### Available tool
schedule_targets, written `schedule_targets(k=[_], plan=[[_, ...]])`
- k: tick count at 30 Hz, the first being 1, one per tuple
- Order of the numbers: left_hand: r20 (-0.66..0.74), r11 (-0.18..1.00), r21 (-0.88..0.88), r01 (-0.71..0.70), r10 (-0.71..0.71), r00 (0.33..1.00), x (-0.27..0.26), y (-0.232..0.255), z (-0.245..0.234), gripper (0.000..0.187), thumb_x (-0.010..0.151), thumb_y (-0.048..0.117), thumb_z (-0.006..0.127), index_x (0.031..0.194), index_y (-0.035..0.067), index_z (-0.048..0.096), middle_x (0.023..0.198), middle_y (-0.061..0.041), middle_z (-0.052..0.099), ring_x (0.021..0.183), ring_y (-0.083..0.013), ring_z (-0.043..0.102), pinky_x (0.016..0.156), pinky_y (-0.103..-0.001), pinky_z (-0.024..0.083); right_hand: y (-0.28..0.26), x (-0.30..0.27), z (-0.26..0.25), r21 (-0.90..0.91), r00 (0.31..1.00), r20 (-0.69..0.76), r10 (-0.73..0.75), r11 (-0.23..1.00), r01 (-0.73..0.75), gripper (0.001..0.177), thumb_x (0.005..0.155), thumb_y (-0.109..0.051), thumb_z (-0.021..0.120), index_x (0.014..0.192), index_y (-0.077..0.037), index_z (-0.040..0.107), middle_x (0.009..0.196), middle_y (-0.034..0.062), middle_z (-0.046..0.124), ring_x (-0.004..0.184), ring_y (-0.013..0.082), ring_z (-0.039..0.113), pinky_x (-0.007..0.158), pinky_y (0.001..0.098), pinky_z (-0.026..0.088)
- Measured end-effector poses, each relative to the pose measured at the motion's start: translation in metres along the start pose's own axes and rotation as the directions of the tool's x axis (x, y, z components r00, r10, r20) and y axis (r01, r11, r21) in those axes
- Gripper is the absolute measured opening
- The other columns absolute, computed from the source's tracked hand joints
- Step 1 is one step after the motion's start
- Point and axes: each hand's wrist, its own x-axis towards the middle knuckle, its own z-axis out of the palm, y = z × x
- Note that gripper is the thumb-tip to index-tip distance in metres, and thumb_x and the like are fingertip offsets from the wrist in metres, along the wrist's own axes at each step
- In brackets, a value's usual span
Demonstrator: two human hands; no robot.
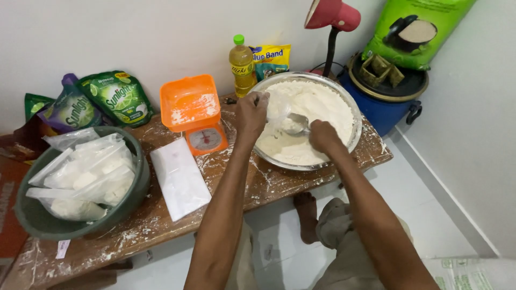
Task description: Measuring and bagging white powder using a scoop and a scale
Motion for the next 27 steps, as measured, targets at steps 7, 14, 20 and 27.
schedule_targets(k=[7, 14, 20, 27], plan=[[0.020, 0.999, -0.027, 0.042, -0.041, 0.999, -0.006, -0.001, 0.015, 0.020, 0.095, 0.022, 0.065, 0.085, 0.008, 0.075, 0.057, -0.007, 0.068, 0.049, -0.0167, 0.069, 0.056, -0.034, 0.059, 0.006, -0.034, -0.067, -0.046, 0.998, -0.029, 0.064, 0.997, -0.065, 0.026, 0.095, -0.004, 0.059, 0.111, 0.013, 0.070, 0.096, 0.0351, 0.072, 0.095, 0.0512, 0.074, 0.074, 0.0607, 0.059], [0.107, 0.994, 0.010, 0.112, -0.112, 0.988, 0.002, -0.031, 0.033, 0.023, 0.098, 0.020, 0.061, 0.096, 0.003, 0.076, 0.049, -0.010, 0.063, 0.035, -0.0169, 0.061, 0.039, -0.029, 0.053, 0.015, -0.050, -0.091, -0.064, 0.992, -0.117, 0.050, 0.996, -0.058, 0.027, 0.092, -0.005, 0.059, 0.106, 0.012, 0.074, 0.095, 0.0358, 0.072, 0.094, 0.0538, 0.073, 0.074, 0.0609, 0.059], [0.127, 0.991, 0.051, 0.123, -0.129, 0.984, 0.006, -0.050, 0.041, 0.025, 0.100, 0.018, 0.058, 0.091, 0.001, 0.075, 0.047, -0.011, 0.062, 0.034, -0.0162, 0.060, 0.036, -0.026, 0.050, -0.004, -0.091, -0.131, -0.020, 0.986, -0.165, 0.037, 0.999, -0.041, 0.028, 0.092, -0.005, 0.061, 0.108, 0.011, 0.076, 0.098, 0.0380, 0.073, 0.097, 0.0577, 0.070, 0.077, 0.0637, 0.056], [0.143, 0.985, 0.089, 0.146, -0.157, 0.977, 0.006, -0.050, 0.046, 0.029, 0.100, 0.018, 0.056, 0.088, 0.000, 0.075, 0.047, -0.012, 0.060, 0.035, -0.0182, 0.061, 0.036, -0.027, 0.051, -0.045, -0.126, -0.155, -0.050, 0.993, -0.117, 0.009, 0.999, -0.015, 0.030, 0.094, -0.012, 0.064, 0.119, -0.004, 0.078, 0.108, 0.0326, 0.075, 0.104, 0.0539, 0.070, 0.086, 0.0630, 0.056]])
